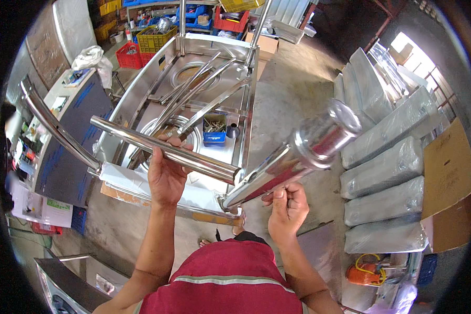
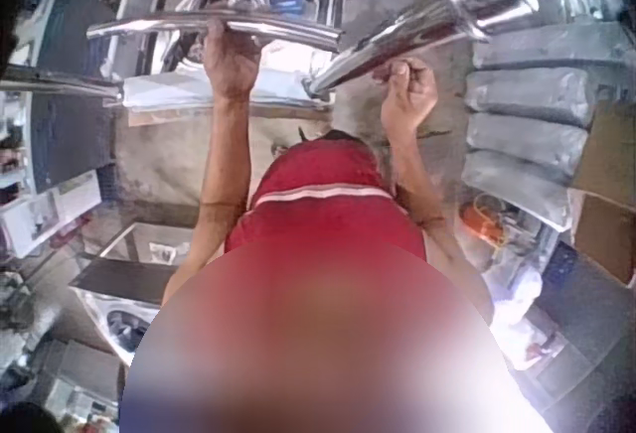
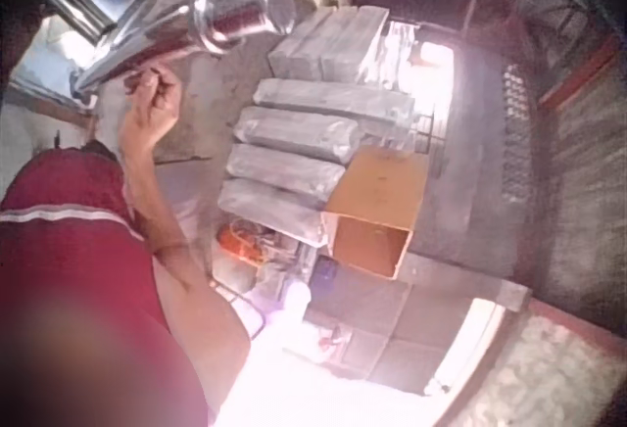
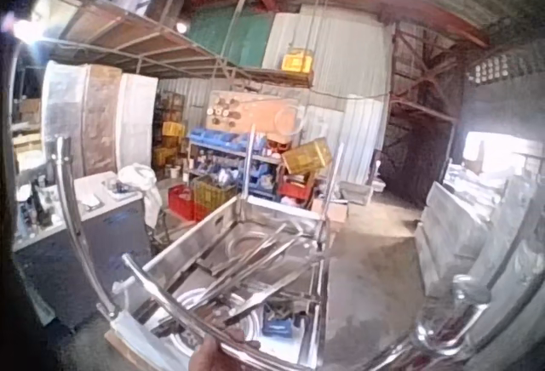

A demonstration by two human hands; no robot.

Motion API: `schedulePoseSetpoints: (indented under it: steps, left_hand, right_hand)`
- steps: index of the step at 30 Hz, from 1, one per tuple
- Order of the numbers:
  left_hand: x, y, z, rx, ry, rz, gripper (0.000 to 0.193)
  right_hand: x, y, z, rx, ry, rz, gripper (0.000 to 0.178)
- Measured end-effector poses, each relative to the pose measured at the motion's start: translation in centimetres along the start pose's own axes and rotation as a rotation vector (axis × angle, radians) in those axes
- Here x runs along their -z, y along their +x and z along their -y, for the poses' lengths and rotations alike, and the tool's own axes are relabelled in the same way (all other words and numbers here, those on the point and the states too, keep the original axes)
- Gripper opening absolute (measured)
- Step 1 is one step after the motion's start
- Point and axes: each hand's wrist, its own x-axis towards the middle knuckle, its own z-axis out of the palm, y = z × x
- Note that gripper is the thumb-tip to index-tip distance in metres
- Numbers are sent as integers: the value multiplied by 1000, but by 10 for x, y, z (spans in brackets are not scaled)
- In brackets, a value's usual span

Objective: The person retrieves a small box from a shelf and then assembles a stainless steel frame structure by inserting and tightening metal rods into a central hub. The person repeatedly adjusts and secures the rods to form a stable frame.

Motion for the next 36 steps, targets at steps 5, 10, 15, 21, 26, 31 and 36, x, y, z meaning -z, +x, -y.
schedulePoseSetpoints:
  steps: [5,10,15,21,26,31,36]
  left_hand:
    - [-4,1,-1,14,52,21,34]
    - [-12,-3,-3,9,8,102,38]
    - [-22,-8,-6,-15,86,172,39]
    - [-36,-13,-9,-49,123,241,38]
    - [-40,-18,-8,-84,163,224,37]
    - [-32,-10,-9,-88,160,159,35]
    - [-30,-7,-12,-108,226,176,34]
  right_hand:
    - [16,9,4,-88,8,141,19]
    - [28,24,9,-106,-10,298,18]
    - [32,36,11,-98,20,377,14]
    - [36,44,11,-121,30,438,17]
    - [37,45,7,-144,100,481,21]
    - [35,44,5,-200,175,489,27]
    - [30,44,11,-146,79,482,36]
